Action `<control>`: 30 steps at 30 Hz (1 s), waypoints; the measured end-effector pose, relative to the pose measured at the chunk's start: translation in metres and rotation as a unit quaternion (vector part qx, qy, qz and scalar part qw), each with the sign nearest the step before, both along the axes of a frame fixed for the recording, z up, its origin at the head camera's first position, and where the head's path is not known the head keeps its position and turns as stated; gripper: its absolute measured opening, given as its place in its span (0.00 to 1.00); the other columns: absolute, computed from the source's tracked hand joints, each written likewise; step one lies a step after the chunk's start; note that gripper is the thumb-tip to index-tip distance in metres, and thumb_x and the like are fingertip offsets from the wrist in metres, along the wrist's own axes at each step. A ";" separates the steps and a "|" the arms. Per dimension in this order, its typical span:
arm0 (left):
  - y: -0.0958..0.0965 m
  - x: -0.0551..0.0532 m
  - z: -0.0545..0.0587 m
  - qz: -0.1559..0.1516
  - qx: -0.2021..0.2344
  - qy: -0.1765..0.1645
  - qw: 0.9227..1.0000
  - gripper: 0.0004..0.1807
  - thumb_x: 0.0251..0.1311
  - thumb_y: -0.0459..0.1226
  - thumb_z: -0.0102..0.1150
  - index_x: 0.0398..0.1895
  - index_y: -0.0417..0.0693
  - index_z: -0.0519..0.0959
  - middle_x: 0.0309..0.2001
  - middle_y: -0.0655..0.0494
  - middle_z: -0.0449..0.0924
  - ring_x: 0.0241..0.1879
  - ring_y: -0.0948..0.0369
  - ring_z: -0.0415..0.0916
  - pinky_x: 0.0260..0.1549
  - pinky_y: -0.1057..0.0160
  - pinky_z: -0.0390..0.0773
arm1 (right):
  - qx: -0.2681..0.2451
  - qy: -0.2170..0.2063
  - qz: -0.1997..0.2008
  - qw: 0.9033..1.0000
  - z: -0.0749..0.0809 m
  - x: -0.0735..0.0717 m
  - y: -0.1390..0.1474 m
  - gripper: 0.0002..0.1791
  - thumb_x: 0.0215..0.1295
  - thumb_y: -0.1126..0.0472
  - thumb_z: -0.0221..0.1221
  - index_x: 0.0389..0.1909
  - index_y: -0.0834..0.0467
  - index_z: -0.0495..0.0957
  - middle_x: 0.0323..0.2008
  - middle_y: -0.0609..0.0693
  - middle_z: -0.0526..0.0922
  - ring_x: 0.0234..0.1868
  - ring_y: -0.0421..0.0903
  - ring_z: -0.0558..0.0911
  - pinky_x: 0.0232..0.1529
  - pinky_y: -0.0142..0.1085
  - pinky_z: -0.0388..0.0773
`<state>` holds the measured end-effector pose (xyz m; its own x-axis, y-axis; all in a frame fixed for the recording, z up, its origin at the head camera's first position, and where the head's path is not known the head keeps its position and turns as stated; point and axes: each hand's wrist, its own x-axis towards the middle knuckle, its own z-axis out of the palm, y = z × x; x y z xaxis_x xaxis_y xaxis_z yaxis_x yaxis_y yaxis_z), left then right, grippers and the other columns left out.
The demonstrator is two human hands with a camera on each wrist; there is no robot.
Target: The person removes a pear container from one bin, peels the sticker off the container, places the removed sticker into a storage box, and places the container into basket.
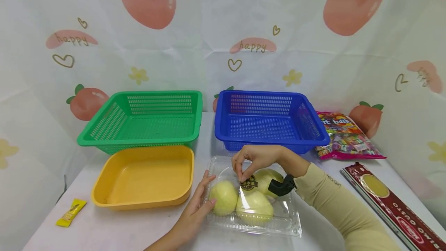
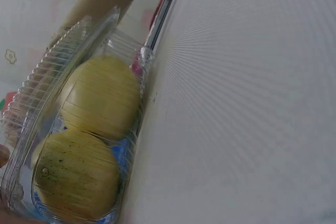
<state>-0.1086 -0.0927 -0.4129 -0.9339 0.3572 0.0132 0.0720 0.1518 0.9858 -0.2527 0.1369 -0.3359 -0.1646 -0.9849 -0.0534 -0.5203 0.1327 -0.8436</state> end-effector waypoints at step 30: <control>0.007 0.010 0.003 0.010 0.035 0.018 0.999 0.27 0.68 0.38 0.43 0.69 0.56 0.53 0.75 0.48 0.27 0.73 0.44 0.27 0.67 0.45 0.36 | 0.171 0.158 -0.326 0.916 0.016 0.073 -0.018 0.22 0.54 0.60 0.64 0.07 0.53 0.63 0.09 0.38 0.63 0.11 0.32 0.62 0.14 0.21 0.58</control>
